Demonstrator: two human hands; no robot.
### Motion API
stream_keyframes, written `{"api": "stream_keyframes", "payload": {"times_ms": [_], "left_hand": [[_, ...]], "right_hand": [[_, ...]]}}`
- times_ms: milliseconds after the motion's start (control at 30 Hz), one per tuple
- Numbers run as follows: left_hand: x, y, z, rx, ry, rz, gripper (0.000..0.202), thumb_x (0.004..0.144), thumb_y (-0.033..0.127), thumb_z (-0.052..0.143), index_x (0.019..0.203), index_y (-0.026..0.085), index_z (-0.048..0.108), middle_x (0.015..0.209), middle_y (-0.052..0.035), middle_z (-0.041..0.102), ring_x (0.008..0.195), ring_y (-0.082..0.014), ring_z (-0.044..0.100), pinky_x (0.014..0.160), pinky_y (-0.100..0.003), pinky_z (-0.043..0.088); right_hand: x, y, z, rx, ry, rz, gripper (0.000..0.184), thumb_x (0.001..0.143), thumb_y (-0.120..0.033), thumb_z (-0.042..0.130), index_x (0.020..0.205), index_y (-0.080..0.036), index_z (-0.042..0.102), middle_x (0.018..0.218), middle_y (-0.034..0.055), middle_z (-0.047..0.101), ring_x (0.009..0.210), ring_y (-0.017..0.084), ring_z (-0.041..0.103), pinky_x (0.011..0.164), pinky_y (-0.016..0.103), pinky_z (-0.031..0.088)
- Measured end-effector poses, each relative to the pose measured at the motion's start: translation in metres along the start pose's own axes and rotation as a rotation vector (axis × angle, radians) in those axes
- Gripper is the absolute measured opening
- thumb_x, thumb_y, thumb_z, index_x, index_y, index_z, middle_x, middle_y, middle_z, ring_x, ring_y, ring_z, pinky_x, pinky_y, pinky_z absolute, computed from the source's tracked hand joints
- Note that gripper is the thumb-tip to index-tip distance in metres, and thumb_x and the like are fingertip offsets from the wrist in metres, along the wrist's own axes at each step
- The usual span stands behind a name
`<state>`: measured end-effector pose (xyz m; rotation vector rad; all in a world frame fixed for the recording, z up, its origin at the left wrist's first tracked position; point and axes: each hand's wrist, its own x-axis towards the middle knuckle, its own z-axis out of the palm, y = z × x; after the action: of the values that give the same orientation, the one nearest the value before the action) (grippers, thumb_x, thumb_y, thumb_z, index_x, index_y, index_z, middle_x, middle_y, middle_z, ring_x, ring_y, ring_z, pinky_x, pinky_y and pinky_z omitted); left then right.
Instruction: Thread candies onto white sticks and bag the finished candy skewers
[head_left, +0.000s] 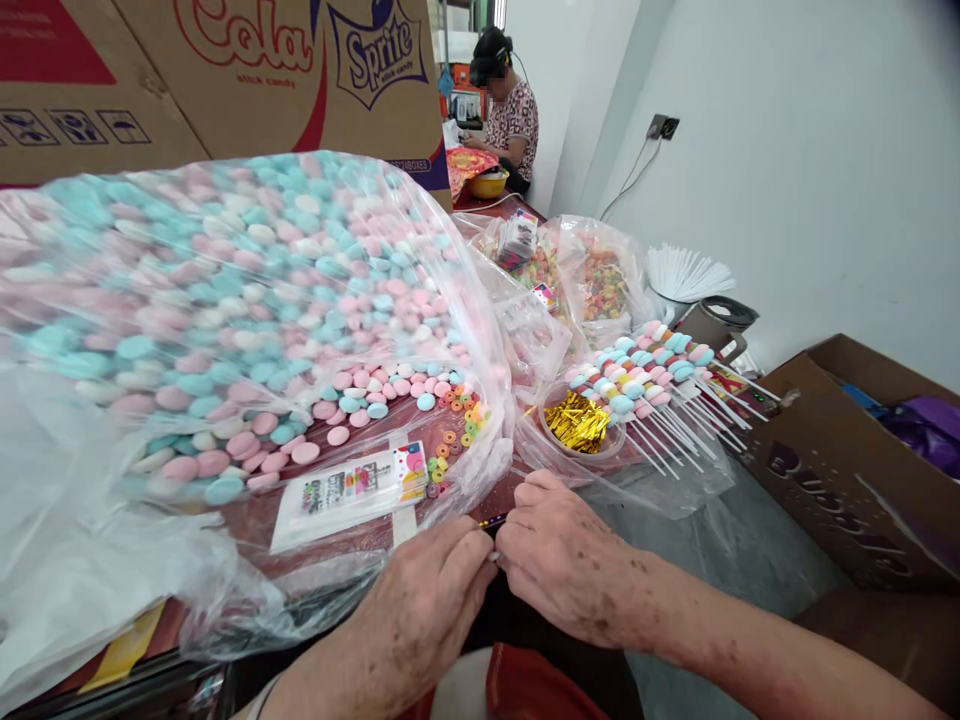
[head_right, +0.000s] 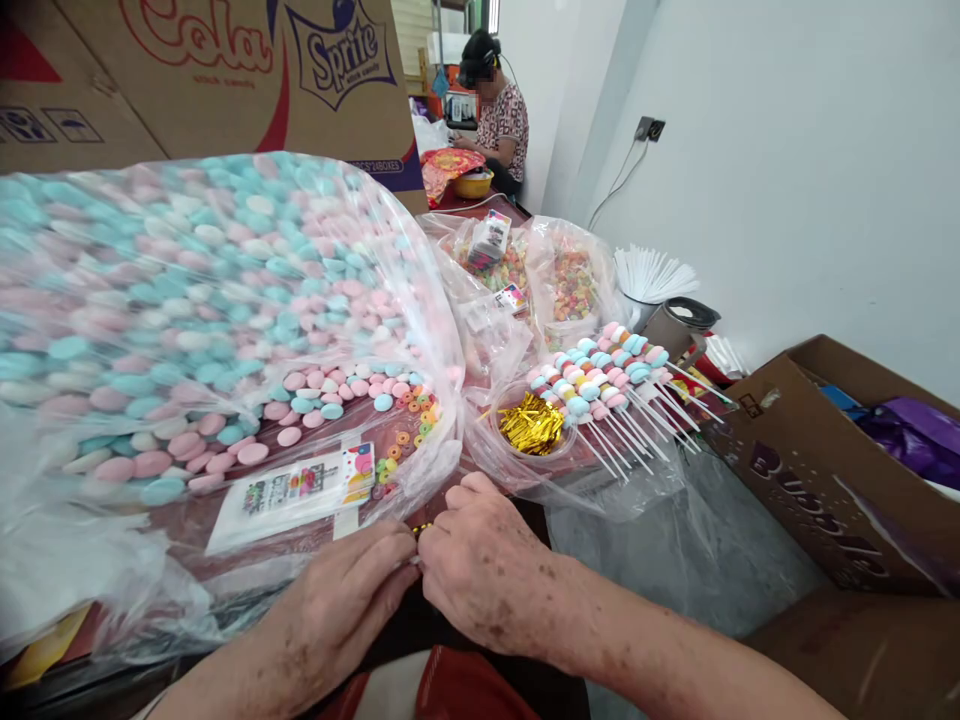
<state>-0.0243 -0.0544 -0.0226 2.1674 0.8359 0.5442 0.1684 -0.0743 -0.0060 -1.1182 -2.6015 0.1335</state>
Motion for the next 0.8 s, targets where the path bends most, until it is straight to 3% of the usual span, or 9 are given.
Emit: {"api": "stream_keyframes", "payload": {"times_ms": [67,100,167,267,367,467,667,800], "left_hand": [[0.000,-0.002,0.000,0.019,0.068,0.031,0.019,0.090,0.019,0.046,0.080,0.019,0.063,0.073,-0.0063,0.062,0.066,-0.0164,0.051,0.063,-0.027,0.038],[0.000,-0.003,-0.001,-0.013,0.093,-0.020,0.019,0.090,0.021,0.047,0.078,0.019,0.062,0.069,-0.0048,0.060,0.063,-0.0156,0.050,0.062,-0.026,0.038],[0.001,-0.005,-0.003,-0.170,0.104,-0.210,0.021,0.090,0.028,0.049,0.076,0.019,0.061,0.063,-0.0018,0.056,0.058,-0.0137,0.049,0.057,-0.024,0.037],[0.003,-0.003,-0.005,-0.532,0.080,-0.498,0.026,0.088,0.039,0.052,0.074,0.018,0.060,0.058,-0.0007,0.055,0.052,-0.0116,0.047,0.046,-0.020,0.030],[0.003,0.000,-0.003,-0.744,0.087,-0.579,0.028,0.084,0.041,0.056,0.073,0.016,0.061,0.058,-0.0023,0.058,0.050,-0.0101,0.047,0.043,-0.018,0.026],[0.003,0.002,0.001,-0.830,0.108,-0.582,0.027,0.081,0.040,0.061,0.071,0.015,0.062,0.056,-0.0032,0.059,0.048,-0.0090,0.047,0.042,-0.017,0.026],[0.005,-0.002,0.003,-0.996,0.168,-0.612,0.025,0.082,0.036,0.063,0.070,0.014,0.061,0.065,-0.0051,0.064,0.047,-0.0073,0.048,0.040,-0.017,0.023],[0.007,-0.003,0.006,-1.060,0.184,-0.608,0.024,0.081,0.035,0.064,0.070,0.014,0.059,0.068,-0.0057,0.066,0.046,-0.0069,0.048,0.040,-0.017,0.022]], "right_hand": [[0.000,0.015,-0.013,0.044,0.033,0.009,0.027,0.093,-0.018,0.045,0.069,-0.017,0.057,0.068,0.0026,0.060,0.068,0.016,0.047,0.072,0.033,0.034],[-0.001,0.026,-0.018,0.054,0.060,0.027,0.028,0.095,-0.019,0.041,0.075,-0.017,0.060,0.076,0.0038,0.064,0.073,0.016,0.050,0.076,0.032,0.035],[-0.003,0.056,-0.027,-0.020,0.124,0.205,0.028,0.098,-0.019,0.036,0.091,-0.015,0.063,0.092,0.0074,0.066,0.087,0.017,0.055,0.083,0.030,0.037],[-0.006,0.100,-0.027,-0.352,-0.124,0.521,0.025,0.095,-0.016,0.040,0.098,-0.016,0.065,0.094,0.0095,0.065,0.091,0.020,0.056,0.081,0.030,0.038],[-0.004,0.125,-0.015,-0.435,-0.215,0.567,0.020,0.089,-0.012,0.047,0.089,-0.013,0.068,0.092,0.0139,0.064,0.092,0.025,0.056,0.078,0.033,0.039],[-0.001,0.130,-0.007,-0.453,-0.244,0.557,0.020,0.086,-0.009,0.048,0.087,-0.013,0.068,0.094,0.0142,0.064,0.091,0.026,0.057,0.076,0.033,0.039],[-0.003,0.127,-0.015,-0.489,-0.252,0.606,0.026,0.088,-0.005,0.041,0.101,-0.010,0.063,0.099,0.0158,0.061,0.091,0.025,0.057,0.074,0.031,0.041],[-0.002,0.128,-0.012,-0.464,-0.268,0.588,0.025,0.090,-0.008,0.041,0.102,-0.014,0.063,0.101,0.0121,0.062,0.094,0.022,0.057,0.076,0.028,0.041]]}}
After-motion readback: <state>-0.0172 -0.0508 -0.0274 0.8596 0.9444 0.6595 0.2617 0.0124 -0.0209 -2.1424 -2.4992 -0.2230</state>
